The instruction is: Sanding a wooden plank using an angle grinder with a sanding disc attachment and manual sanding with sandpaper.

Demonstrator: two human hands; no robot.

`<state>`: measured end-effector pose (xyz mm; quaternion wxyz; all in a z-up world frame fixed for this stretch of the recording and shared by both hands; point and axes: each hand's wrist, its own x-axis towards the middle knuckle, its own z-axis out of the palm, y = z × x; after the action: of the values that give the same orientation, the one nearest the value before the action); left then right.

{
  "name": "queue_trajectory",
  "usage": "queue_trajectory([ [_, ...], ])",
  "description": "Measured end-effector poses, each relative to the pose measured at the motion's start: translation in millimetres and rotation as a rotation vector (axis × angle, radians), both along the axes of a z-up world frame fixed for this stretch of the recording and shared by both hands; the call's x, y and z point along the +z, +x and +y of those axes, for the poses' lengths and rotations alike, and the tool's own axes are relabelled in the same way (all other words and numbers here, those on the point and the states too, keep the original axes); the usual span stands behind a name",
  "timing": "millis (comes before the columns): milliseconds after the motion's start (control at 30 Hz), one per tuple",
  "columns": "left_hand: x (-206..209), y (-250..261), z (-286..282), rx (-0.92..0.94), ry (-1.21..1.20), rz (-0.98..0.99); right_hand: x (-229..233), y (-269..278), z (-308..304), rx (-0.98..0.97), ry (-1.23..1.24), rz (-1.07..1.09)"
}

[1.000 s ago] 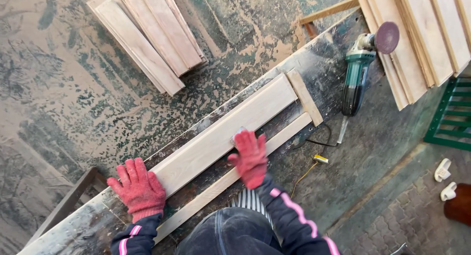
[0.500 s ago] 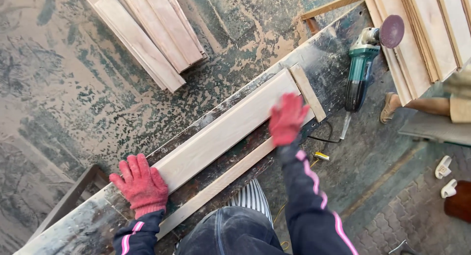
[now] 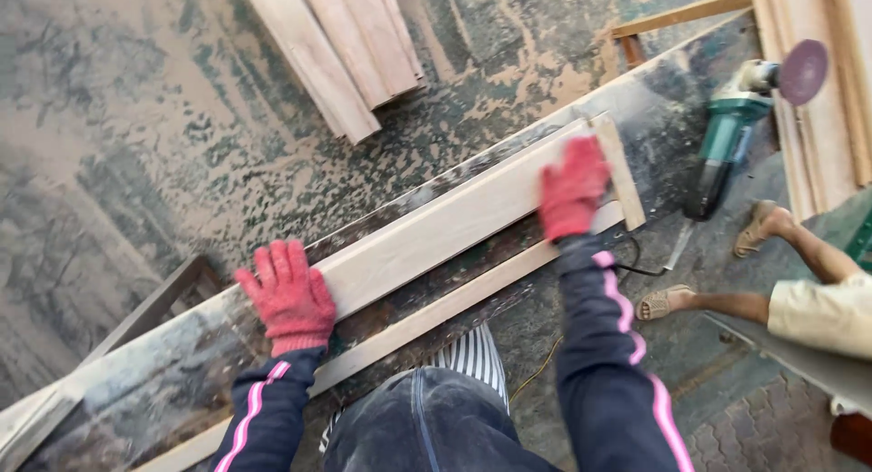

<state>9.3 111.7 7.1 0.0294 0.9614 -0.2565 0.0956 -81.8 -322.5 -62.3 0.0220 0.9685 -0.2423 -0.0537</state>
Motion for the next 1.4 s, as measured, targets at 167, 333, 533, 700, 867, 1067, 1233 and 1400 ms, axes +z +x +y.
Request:
queue_trajectory([
  [167, -0.6, -1.0, -0.5, 0.012, -0.04, -0.007, 11.7, 2.5, 148.1, 0.06, 0.254, -0.058],
  [333, -9.3, -3.7, 5.6, 0.017, -0.063, -0.022, -47.6, -38.8, 243.1, 0.503, 0.458, -0.14],
  [533, -6.6, -7.4, 3.9, 0.045, -0.066, 0.018, -5.3, -6.7, 66.7, 0.058, 0.104, -0.013],
  [700, -7.0, -15.2, 7.8, 0.063, -0.062, 0.077, 40.1, -12.8, 253.6, 0.102, 0.479, -0.073],
  [867, 0.0, -5.6, 5.0, 0.032, -0.053, 0.024, -18.3, -32.3, 145.9, 0.381, 0.261, -0.134],
  [1067, 3.5, -3.1, -0.2, 0.057, 0.017, 0.049, -19.7, -1.9, -54.1, -0.294, 0.262, 0.037],
  [1233, 0.1, 0.0, -0.4, 0.008, -0.005, 0.02, -22.2, -24.9, 191.9, 0.17, 0.244, -0.043],
  [1400, -1.1, -0.7, 2.5, 0.002, -0.003, -0.02, 0.7, -7.4, 214.3, 0.675, 0.37, 0.007],
])
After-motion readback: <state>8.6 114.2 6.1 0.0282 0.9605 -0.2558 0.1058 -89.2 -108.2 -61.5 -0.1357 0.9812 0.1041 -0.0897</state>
